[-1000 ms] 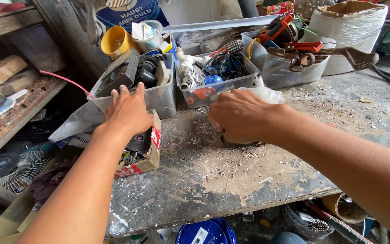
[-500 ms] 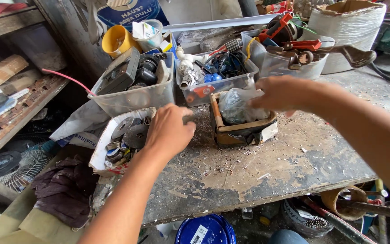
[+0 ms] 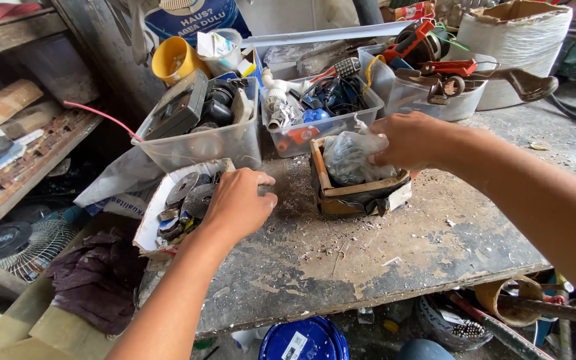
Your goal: Searching for parts in bins and repairing a mechanical component using a screwdriver
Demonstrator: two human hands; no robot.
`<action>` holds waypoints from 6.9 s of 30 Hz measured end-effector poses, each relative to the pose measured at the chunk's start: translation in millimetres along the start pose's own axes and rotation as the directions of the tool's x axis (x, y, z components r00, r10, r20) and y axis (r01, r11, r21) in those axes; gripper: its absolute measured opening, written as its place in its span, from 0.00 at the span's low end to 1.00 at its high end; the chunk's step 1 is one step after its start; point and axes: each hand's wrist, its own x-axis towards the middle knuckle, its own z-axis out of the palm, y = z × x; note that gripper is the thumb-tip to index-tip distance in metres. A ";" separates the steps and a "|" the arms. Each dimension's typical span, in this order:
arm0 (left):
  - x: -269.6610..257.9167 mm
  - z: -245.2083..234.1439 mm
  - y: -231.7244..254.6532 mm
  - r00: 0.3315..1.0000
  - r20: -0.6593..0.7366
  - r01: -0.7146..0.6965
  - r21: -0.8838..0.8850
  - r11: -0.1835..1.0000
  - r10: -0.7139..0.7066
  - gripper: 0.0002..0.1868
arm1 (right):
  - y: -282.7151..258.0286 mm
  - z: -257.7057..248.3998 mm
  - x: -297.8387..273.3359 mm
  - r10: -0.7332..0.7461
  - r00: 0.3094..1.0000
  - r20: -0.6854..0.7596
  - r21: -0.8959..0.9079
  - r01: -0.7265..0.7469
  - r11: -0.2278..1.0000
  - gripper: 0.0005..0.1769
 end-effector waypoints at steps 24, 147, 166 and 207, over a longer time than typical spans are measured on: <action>-23.9 -58.4 -16.4 0.913 0.069 0.390 0.145 0.909 -0.402 0.23 | -61.1 20.8 -17.5 -0.132 0.991 0.031 -0.046 0.134 0.990 0.27; 186.3 69.6 207.6 0.966 0.088 -0.260 0.282 0.924 0.245 0.04 | 116.7 -39.0 77.2 -0.167 0.946 -0.279 -0.336 0.066 0.940 0.13; 88.8 45.8 209.6 0.911 0.101 -0.413 0.176 0.894 0.401 0.20 | 71.8 -67.2 -26.8 -0.120 0.986 -0.113 -0.389 0.067 0.919 0.16; 160.9 98.7 111.4 0.980 0.190 -0.126 0.375 0.919 0.056 0.36 | 76.6 -57.8 -26.4 0.059 0.979 -0.195 -0.136 -0.087 0.987 0.28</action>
